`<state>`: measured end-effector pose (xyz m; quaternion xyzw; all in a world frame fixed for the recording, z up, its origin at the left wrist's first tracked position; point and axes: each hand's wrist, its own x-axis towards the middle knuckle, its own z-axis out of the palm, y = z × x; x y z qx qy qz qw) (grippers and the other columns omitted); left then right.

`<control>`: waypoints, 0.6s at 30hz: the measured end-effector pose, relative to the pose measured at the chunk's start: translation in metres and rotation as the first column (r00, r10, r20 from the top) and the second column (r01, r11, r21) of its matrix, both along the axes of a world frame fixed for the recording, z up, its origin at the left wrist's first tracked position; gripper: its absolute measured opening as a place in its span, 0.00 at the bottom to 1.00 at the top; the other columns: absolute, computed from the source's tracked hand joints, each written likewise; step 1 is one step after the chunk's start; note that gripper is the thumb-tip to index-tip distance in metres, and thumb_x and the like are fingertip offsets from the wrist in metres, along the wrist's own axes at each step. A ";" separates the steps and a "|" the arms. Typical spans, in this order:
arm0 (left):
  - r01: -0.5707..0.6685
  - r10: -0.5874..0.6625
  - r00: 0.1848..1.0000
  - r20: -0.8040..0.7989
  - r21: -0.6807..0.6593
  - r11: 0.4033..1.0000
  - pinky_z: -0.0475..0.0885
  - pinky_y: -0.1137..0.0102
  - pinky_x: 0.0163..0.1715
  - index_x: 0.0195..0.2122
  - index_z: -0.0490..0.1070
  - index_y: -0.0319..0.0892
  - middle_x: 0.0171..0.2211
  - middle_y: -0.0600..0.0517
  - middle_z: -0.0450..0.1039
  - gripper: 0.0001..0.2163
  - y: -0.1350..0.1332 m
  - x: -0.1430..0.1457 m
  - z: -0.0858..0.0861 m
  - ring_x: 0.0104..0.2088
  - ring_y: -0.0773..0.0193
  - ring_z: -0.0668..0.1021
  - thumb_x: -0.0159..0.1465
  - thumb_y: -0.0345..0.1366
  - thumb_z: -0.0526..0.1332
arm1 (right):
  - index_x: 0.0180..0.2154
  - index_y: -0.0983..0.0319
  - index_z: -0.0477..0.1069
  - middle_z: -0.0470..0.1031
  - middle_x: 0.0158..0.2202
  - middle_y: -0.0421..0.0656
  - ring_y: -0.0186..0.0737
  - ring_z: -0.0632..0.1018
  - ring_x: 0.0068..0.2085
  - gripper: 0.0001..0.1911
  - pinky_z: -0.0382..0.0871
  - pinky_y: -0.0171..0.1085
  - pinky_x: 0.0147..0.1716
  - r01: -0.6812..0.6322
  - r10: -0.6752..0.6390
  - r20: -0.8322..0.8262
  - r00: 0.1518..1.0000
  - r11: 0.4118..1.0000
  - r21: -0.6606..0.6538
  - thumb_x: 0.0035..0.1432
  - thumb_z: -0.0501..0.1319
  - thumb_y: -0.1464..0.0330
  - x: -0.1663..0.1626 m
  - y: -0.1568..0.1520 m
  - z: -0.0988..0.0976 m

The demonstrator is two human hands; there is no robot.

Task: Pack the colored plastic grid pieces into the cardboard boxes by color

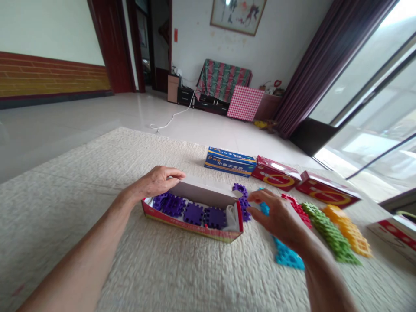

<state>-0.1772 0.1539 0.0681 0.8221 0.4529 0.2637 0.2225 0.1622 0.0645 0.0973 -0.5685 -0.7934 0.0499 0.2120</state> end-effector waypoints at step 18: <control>-0.019 0.019 0.999 -0.033 -0.018 1.000 0.70 0.68 0.49 0.44 0.76 0.42 0.43 0.52 0.79 0.15 0.000 0.002 0.000 0.44 0.61 0.79 0.59 0.35 0.55 | 0.43 0.60 0.74 0.72 0.42 0.47 0.43 0.74 0.44 0.14 0.66 0.40 0.44 0.114 -0.112 0.120 0.986 0.993 -0.014 0.53 0.61 0.71 0.010 0.022 -0.061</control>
